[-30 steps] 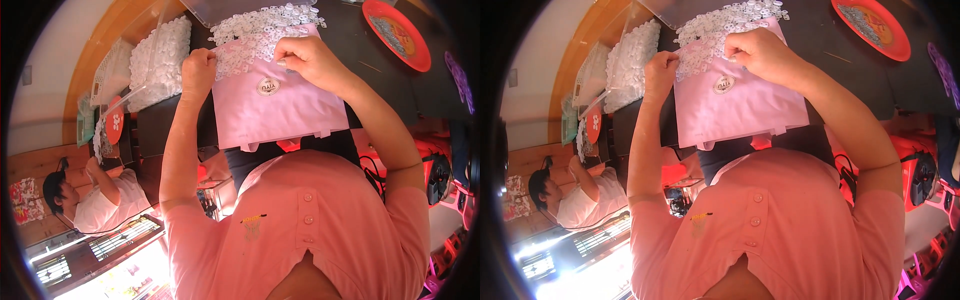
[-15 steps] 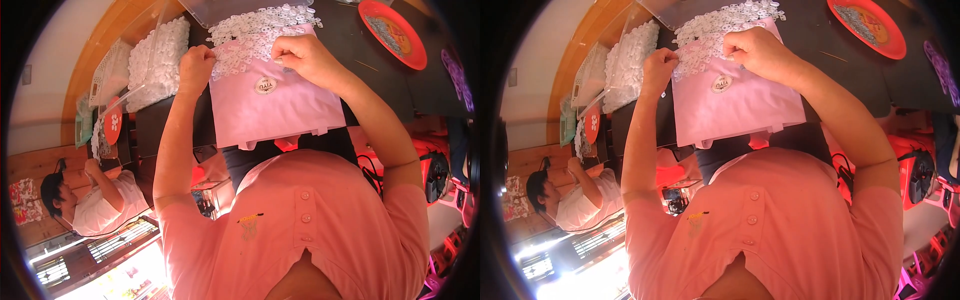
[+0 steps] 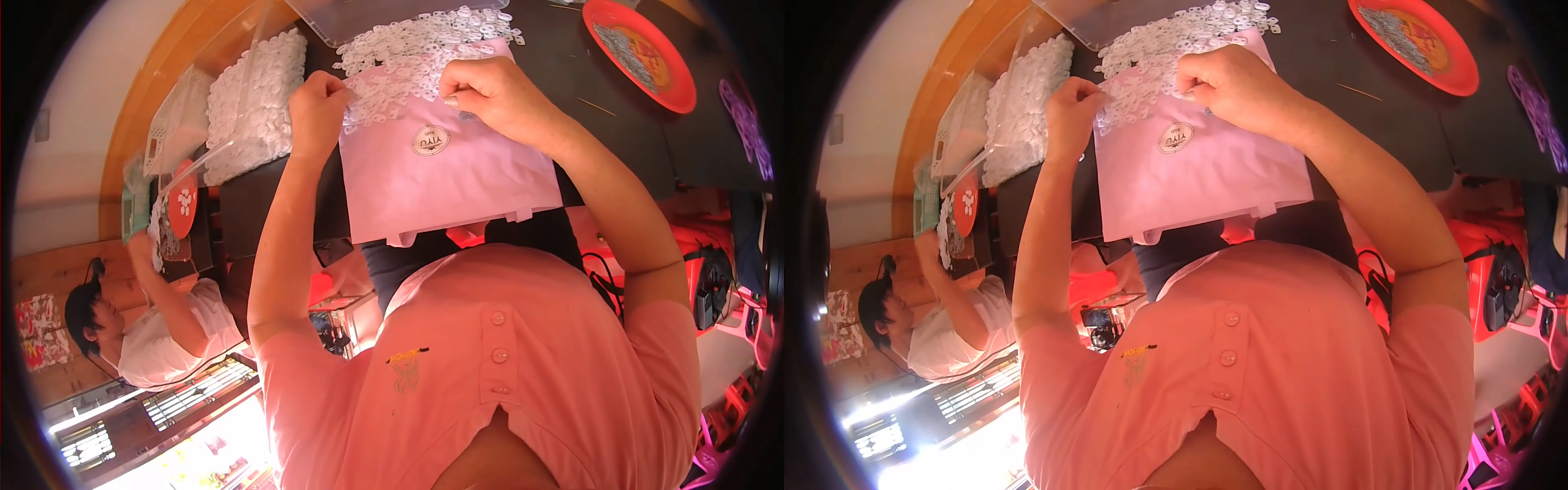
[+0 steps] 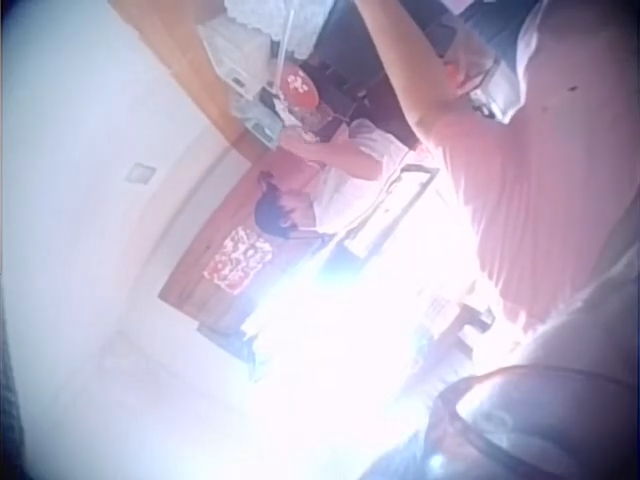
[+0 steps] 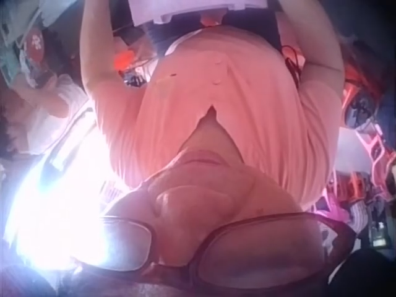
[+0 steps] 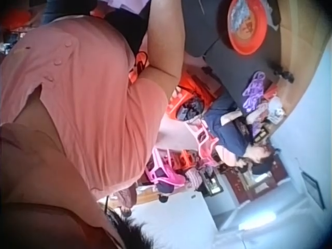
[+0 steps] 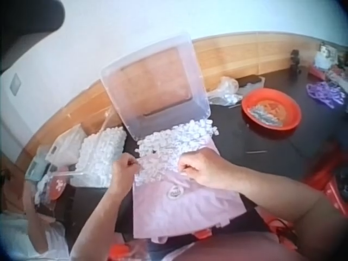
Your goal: Attaching small white plastic clips onto a strip of white lace trim for clothing accessories.
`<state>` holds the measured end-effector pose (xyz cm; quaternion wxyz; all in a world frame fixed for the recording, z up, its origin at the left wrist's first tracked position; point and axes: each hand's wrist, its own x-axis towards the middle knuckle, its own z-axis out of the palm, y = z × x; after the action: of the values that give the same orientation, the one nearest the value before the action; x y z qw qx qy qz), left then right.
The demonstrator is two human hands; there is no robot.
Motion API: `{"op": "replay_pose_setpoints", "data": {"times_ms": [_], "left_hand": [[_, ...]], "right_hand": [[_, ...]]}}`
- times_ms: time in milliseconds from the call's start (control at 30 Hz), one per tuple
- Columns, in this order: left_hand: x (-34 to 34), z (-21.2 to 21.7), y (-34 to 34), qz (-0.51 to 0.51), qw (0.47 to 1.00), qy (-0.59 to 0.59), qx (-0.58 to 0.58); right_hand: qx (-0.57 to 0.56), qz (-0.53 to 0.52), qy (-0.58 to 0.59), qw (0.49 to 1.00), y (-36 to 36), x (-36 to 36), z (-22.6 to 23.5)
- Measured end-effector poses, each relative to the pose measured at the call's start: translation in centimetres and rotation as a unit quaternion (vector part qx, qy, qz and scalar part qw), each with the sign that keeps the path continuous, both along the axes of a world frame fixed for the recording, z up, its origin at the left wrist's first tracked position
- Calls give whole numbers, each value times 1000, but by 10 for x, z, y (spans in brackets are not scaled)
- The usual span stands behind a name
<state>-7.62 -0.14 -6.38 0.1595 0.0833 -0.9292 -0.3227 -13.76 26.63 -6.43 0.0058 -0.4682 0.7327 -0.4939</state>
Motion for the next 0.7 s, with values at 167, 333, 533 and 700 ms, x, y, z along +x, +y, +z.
{"op": "replay_pose_setpoints", "data": {"times_ms": [167, 333, 533, 700], "left_hand": [[10, 36, 57, -25, 942, 46, 332], [7, 32, 102, -104, 904, 22, 415], [6, 24, 118, -135, 871, 30, 472], [5, 14, 115, -153, 844, 65, 510]], "right_hand": [[-127, -12, -40, 991, 4, -3, 5], [-175, -58, -124, 975, 4, -1, 14], [-162, -70, -85, 981, 4, -1, 12], [-139, -44, -135, 980, 2, 3, 10]]}}
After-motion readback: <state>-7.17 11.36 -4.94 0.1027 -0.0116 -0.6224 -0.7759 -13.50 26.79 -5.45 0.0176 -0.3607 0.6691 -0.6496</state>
